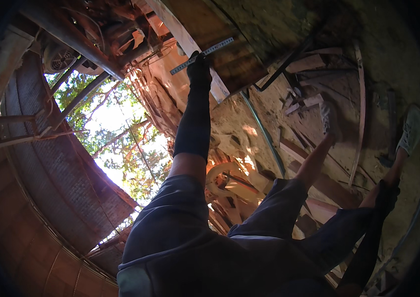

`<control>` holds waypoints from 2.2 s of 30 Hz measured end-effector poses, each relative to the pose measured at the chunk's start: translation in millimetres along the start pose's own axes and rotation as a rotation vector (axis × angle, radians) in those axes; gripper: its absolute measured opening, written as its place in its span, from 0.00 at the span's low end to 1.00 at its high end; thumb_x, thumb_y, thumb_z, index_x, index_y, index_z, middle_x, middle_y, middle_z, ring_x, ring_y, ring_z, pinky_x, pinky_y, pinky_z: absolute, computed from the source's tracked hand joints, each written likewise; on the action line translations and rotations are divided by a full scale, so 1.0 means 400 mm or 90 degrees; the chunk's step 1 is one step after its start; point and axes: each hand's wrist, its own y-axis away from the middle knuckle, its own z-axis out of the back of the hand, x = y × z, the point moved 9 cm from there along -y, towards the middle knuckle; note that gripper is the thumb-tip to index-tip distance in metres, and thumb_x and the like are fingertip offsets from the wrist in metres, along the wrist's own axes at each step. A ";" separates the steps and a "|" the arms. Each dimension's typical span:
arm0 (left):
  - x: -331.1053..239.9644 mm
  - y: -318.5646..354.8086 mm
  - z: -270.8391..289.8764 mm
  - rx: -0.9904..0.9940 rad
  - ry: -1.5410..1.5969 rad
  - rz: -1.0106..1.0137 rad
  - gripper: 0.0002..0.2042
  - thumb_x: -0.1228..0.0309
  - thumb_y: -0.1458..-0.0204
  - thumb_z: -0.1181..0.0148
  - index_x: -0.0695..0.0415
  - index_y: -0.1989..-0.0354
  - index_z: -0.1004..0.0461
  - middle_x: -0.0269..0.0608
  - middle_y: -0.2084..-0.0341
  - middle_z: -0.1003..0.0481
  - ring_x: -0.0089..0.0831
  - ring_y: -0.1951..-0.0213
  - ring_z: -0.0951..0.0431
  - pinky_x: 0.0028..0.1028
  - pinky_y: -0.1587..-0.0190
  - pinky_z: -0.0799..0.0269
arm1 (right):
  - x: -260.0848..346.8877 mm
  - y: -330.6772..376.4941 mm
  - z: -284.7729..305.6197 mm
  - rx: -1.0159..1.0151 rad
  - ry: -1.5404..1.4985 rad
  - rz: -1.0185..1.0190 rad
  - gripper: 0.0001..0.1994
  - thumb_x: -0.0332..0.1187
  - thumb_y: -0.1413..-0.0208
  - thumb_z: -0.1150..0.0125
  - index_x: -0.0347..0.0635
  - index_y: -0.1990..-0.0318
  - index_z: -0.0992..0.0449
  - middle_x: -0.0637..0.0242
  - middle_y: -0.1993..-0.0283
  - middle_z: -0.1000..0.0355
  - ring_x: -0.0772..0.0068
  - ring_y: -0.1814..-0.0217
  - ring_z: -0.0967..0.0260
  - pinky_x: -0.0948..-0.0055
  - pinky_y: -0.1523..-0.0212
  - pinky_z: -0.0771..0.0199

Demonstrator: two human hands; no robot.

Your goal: The person measures a large wooden plank with a folding ruler in a woodworking shop. They repeatedly extend and retract the ruler, place it along the plank's length, and adjust its position to take measurements.

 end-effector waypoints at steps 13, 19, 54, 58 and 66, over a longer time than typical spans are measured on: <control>-0.048 0.008 0.017 0.062 -0.109 0.034 0.07 0.75 0.43 0.45 0.63 0.59 0.28 0.42 0.68 0.27 0.37 0.64 0.24 0.32 0.59 0.26 | -0.016 -0.023 -0.030 0.004 0.078 -0.006 0.30 0.57 0.43 0.48 0.52 0.38 0.41 0.56 0.50 0.32 0.49 0.50 0.28 0.51 0.53 0.26; 0.060 0.003 -0.006 0.001 0.143 0.074 0.08 0.75 0.43 0.46 0.63 0.57 0.29 0.42 0.69 0.28 0.36 0.64 0.24 0.35 0.55 0.23 | -0.014 -0.024 -0.031 -0.001 0.066 0.005 0.32 0.57 0.43 0.49 0.53 0.35 0.43 0.54 0.49 0.34 0.47 0.47 0.30 0.49 0.51 0.29; 0.133 -0.021 0.004 -0.036 0.200 0.129 0.08 0.76 0.44 0.48 0.60 0.57 0.26 0.38 0.67 0.27 0.27 0.60 0.25 0.23 0.61 0.29 | -0.020 -0.038 -0.019 -0.020 0.017 -0.005 0.33 0.60 0.48 0.45 0.49 0.41 0.38 0.51 0.51 0.28 0.44 0.49 0.28 0.49 0.50 0.29; -0.060 -0.051 0.019 0.069 -0.189 0.021 0.08 0.75 0.44 0.49 0.60 0.59 0.26 0.42 0.65 0.25 0.31 0.58 0.25 0.25 0.57 0.30 | -0.018 -0.026 -0.023 -0.013 0.020 -0.014 0.34 0.61 0.47 0.45 0.51 0.39 0.39 0.51 0.50 0.29 0.44 0.48 0.29 0.49 0.50 0.29; -0.021 -0.074 0.039 0.024 -0.293 -0.040 0.09 0.70 0.45 0.43 0.59 0.58 0.27 0.42 0.67 0.25 0.35 0.61 0.25 0.33 0.57 0.28 | 0.042 0.034 0.050 -0.207 0.137 0.048 0.27 0.58 0.44 0.47 0.47 0.48 0.34 0.61 0.62 0.26 0.55 0.59 0.24 0.58 0.60 0.23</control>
